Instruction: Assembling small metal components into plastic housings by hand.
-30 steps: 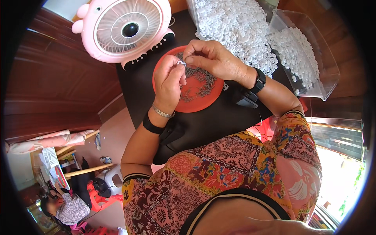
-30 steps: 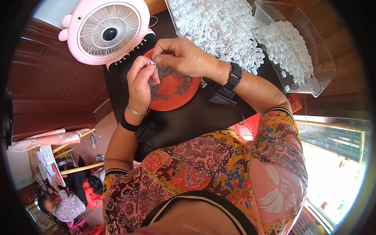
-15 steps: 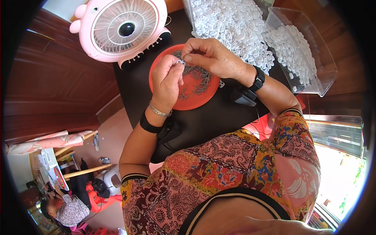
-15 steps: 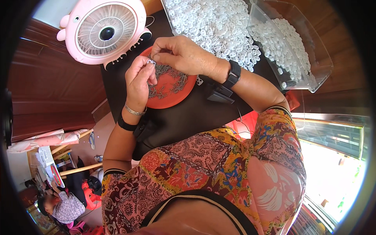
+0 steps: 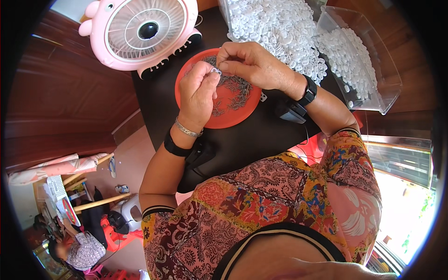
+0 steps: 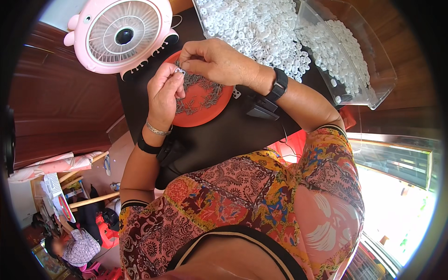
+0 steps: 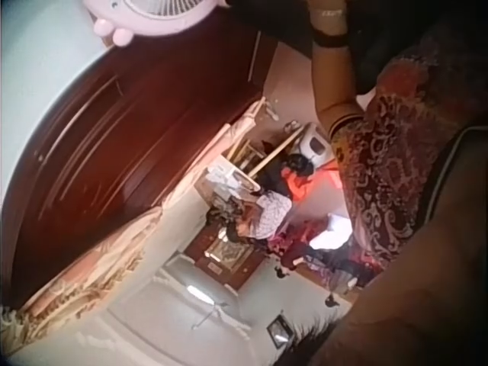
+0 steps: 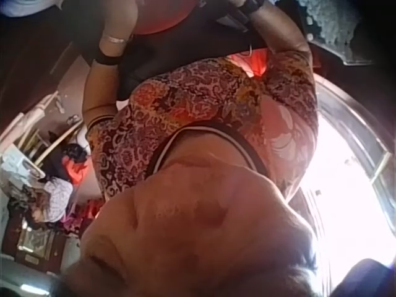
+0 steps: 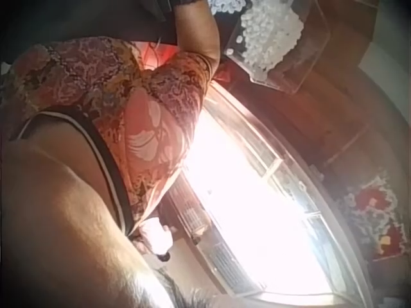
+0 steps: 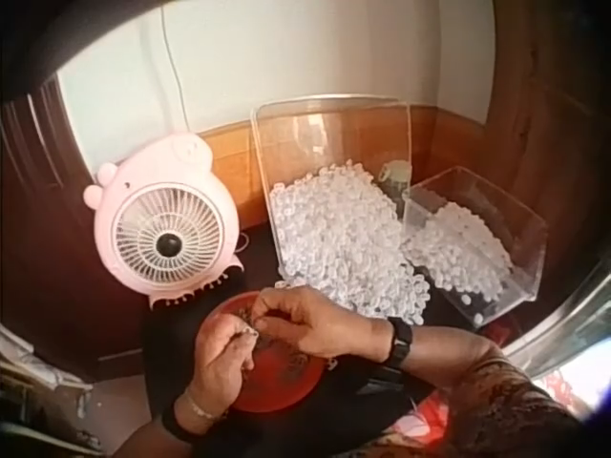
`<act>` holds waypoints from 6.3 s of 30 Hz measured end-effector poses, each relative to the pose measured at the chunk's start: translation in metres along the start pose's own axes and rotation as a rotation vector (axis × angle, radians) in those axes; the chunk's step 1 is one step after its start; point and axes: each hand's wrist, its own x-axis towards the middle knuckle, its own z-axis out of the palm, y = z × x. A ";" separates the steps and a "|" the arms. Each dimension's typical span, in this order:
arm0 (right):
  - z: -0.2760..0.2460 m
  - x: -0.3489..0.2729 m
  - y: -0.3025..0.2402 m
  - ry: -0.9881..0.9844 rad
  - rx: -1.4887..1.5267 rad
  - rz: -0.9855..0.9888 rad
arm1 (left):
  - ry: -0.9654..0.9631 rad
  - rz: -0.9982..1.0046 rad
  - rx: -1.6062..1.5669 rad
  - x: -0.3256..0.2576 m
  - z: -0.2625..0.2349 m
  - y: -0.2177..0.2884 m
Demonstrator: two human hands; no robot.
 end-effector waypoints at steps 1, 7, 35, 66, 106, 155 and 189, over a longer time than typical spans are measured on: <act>0.000 0.000 0.000 0.000 -0.013 -0.013 | 0.000 -0.002 -0.002 0.000 0.000 0.000; -0.001 0.000 -0.001 -0.012 -0.071 -0.011 | -0.001 -0.002 0.017 0.000 0.001 0.004; -0.056 0.012 0.038 0.026 -0.882 -0.051 | 0.143 -0.166 -0.203 0.018 -0.018 0.000; -0.063 -0.006 0.058 -0.079 -1.067 0.117 | 0.070 -0.227 -0.188 0.011 -0.009 -0.004; -0.009 -0.013 0.023 0.067 0.498 0.288 | -0.006 -0.259 -0.231 -0.004 0.013 -0.002; 0.013 -0.023 0.021 0.170 -0.439 -0.289 | 0.057 -0.335 -0.162 -0.003 0.018 -0.002; -0.127 -0.054 -0.069 1.238 -1.347 -0.245 | 0.015 -0.174 -0.181 -0.004 0.012 0.007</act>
